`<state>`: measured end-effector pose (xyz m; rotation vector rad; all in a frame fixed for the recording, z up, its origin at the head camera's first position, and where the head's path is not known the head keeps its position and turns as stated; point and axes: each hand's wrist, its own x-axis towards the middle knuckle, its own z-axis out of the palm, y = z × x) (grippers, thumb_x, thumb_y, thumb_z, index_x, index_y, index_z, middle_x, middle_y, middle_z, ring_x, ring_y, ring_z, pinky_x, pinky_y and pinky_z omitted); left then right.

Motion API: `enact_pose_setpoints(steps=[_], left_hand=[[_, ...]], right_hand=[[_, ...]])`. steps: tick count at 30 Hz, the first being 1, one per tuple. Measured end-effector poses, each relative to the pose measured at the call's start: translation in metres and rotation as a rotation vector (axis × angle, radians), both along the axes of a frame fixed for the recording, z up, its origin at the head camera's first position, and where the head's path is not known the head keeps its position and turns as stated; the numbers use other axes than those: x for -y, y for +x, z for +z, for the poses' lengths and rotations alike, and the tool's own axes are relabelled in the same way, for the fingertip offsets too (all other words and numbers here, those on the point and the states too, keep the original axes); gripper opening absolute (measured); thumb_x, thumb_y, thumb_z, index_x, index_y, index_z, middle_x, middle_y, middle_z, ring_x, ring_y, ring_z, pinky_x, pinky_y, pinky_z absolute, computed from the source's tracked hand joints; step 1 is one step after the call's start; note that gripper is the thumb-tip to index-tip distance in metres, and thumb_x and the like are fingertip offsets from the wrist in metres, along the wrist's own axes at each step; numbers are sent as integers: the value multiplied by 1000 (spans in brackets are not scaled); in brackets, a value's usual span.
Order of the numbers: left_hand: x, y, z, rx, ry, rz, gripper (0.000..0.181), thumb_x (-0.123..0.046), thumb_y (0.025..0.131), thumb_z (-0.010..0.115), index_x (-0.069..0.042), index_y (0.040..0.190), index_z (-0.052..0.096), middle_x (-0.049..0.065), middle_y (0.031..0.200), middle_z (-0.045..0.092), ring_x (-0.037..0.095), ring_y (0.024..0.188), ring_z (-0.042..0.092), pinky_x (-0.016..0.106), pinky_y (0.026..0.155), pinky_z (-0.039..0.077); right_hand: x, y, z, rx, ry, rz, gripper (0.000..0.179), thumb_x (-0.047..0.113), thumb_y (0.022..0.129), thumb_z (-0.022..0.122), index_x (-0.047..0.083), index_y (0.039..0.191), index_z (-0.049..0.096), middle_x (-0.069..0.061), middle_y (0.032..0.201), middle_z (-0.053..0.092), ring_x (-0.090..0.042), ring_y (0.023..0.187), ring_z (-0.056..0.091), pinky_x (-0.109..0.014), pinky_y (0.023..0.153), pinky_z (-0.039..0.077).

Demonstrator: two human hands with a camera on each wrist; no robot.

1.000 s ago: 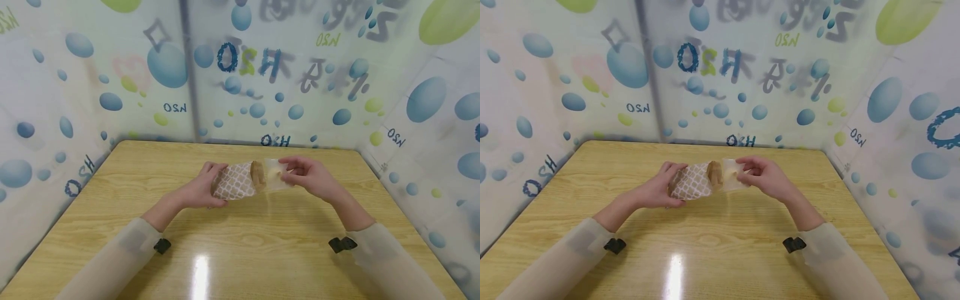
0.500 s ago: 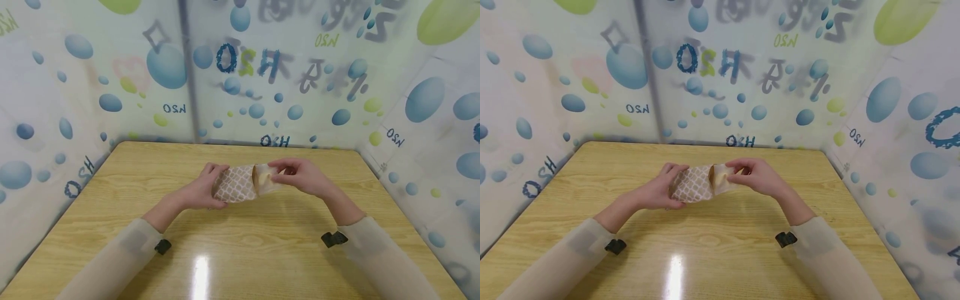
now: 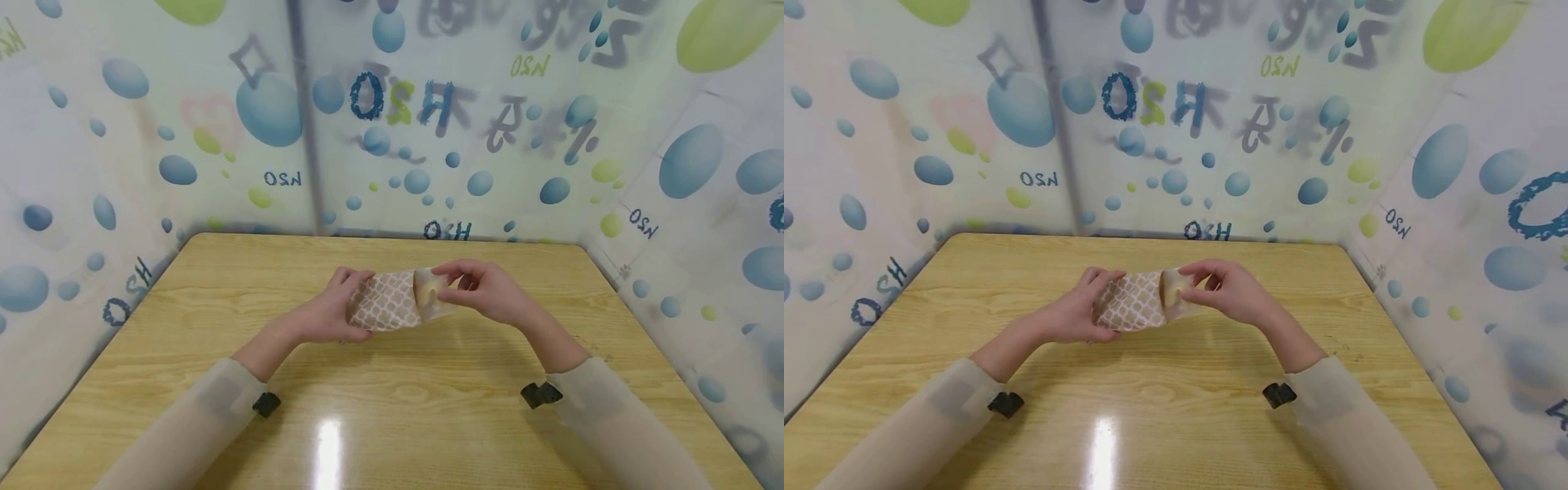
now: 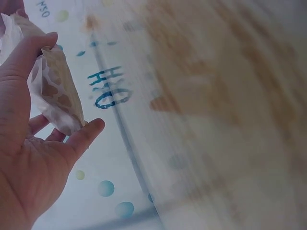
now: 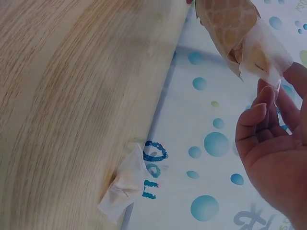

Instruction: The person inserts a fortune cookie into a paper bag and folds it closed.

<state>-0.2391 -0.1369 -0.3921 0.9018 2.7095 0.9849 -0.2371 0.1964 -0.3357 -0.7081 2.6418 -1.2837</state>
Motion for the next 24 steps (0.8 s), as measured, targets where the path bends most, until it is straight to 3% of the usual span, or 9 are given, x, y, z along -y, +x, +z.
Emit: enact_pose_setpoints(steps=[12, 19, 24], left_hand=[[-1, 0, -1, -2, 4, 5, 108, -34, 76, 89, -20, 159, 22, 12, 145, 27, 27, 132, 39, 50, 109, 44], [-2, 1, 0, 8, 12, 4, 106, -34, 76, 89, -23, 159, 23, 11, 146, 27, 26, 132, 39, 50, 109, 44], [-2, 0, -1, 15, 10, 5, 106, -35, 76, 89, -23, 158, 24, 10, 145, 27, 26, 132, 40, 49, 109, 44]], right_hand=[[6, 3, 2, 5, -9, 7, 36, 33, 90, 78, 26, 125, 71, -3, 105, 66, -25, 76, 55, -28, 61, 47], [9, 1, -6, -48, 52, 9, 36, 33, 92, 77, 28, 127, 71, 0, 103, 65, -23, 77, 57, -33, 66, 51], [7, 2, -12, -40, 58, 13, 42, 38, 91, 77, 30, 132, 68, 0, 103, 62, -23, 77, 56, -33, 66, 51]])
